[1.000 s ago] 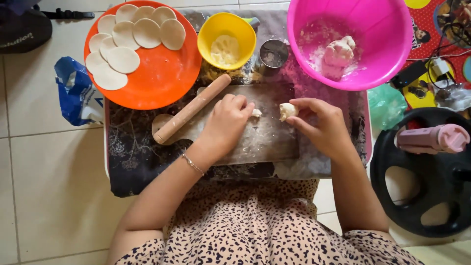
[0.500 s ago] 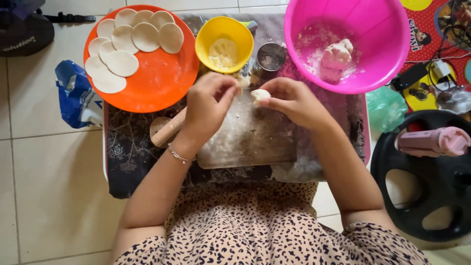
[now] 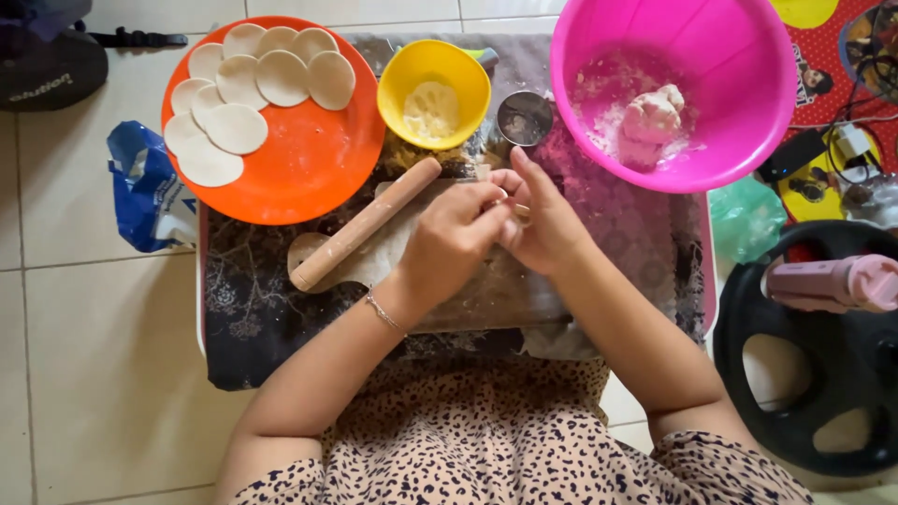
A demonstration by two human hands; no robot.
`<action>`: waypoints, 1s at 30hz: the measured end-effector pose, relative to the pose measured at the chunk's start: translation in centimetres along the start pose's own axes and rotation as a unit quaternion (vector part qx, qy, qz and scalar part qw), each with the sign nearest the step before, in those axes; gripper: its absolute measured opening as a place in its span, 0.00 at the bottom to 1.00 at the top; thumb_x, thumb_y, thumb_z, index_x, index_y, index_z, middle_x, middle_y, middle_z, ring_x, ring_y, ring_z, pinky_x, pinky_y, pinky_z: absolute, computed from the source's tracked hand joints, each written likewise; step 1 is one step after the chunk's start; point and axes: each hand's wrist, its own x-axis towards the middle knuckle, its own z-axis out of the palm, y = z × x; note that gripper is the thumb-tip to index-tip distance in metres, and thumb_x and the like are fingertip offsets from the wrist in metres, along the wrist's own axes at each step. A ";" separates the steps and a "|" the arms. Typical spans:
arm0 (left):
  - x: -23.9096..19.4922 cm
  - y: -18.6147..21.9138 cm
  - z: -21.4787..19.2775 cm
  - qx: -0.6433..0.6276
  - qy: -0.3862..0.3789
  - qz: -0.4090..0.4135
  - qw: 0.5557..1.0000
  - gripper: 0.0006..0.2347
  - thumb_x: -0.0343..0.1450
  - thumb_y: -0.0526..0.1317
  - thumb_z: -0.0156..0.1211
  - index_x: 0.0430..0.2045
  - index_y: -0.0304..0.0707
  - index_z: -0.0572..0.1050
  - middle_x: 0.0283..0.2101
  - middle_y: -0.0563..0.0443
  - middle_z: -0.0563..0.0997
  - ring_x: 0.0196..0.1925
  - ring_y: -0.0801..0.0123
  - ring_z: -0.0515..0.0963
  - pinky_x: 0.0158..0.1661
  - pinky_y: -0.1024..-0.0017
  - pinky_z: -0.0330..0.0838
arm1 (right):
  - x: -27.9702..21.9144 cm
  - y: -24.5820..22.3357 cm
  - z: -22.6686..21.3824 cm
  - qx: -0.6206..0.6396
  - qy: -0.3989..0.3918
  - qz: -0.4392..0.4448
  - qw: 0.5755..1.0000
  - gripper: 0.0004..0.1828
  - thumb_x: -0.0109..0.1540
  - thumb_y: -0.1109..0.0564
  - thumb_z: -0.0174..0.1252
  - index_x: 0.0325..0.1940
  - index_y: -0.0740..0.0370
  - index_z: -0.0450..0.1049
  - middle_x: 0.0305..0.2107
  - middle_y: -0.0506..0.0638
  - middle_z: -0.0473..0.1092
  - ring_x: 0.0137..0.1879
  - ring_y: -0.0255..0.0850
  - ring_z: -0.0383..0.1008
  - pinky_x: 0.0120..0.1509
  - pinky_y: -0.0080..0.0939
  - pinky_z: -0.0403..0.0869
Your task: Rolling out dough with a rolling pin and cutting it into circular discs using a metal cutter.
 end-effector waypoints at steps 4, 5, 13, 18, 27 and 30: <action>1.1 0.8 -0.8 0.063 -0.012 0.112 0.992 0.03 0.72 0.33 0.64 0.28 0.41 0.80 0.39 0.50 0.80 0.41 0.61 0.80 0.50 0.67 0.78 | -0.8 -0.2 2.0 -0.033 0.034 -0.019 0.999 0.30 0.67 0.33 0.53 0.39 0.66 0.73 0.35 0.58 0.75 0.38 0.47 0.78 0.43 0.46 0.80; 0.8 0.9 -0.5 0.068 -0.005 0.127 0.990 0.03 0.73 0.33 0.63 0.29 0.40 0.80 0.39 0.49 0.81 0.40 0.61 0.81 0.54 0.63 0.77 | -1.6 -0.7 3.3 -0.037 0.051 -0.027 0.998 0.29 0.67 0.34 0.52 0.46 0.65 0.73 0.32 0.57 0.75 0.36 0.44 0.78 0.39 0.42 0.78; 1.1 1.6 -1.1 0.083 0.017 0.189 0.978 0.07 0.75 0.32 0.55 0.31 0.40 0.80 0.39 0.51 0.84 0.40 0.65 0.85 0.62 0.54 0.72 | -1.9 -0.5 3.7 -0.092 0.087 -0.100 0.987 0.31 0.68 0.38 0.55 0.18 0.59 0.63 0.21 0.51 0.66 0.21 0.36 0.63 0.20 0.29 0.57; 0.2 1.6 -0.8 0.047 0.033 0.159 0.986 0.08 0.77 0.34 0.54 0.36 0.40 0.83 0.38 0.52 0.85 0.44 0.65 0.86 0.61 0.56 0.75 | -1.6 -0.2 3.9 -0.041 0.087 -0.098 0.991 0.33 0.70 0.40 0.54 0.15 0.62 0.62 0.13 0.54 0.63 0.14 0.37 0.60 0.15 0.30 0.52; -0.5 2.4 0.5 0.187 0.010 0.198 0.962 0.14 0.77 0.35 0.48 0.54 0.45 0.78 0.46 0.51 0.84 0.62 0.58 0.78 0.69 0.43 0.58 | -2.3 -2.5 3.0 -0.101 0.222 -0.092 0.965 0.32 0.64 0.32 0.60 0.23 0.62 0.65 0.17 0.56 0.70 0.20 0.43 0.70 0.19 0.37 0.62; 0.2 2.1 1.3 0.083 0.009 0.188 0.979 0.15 0.75 0.36 0.53 0.57 0.49 0.77 0.59 0.53 0.80 0.67 0.57 0.73 0.71 0.43 0.54 | -6.6 -7.3 8.4 -0.181 0.093 -0.242 0.949 0.27 0.75 0.44 0.38 0.24 0.57 0.62 0.20 0.49 0.65 0.21 0.41 0.71 0.19 0.27 0.58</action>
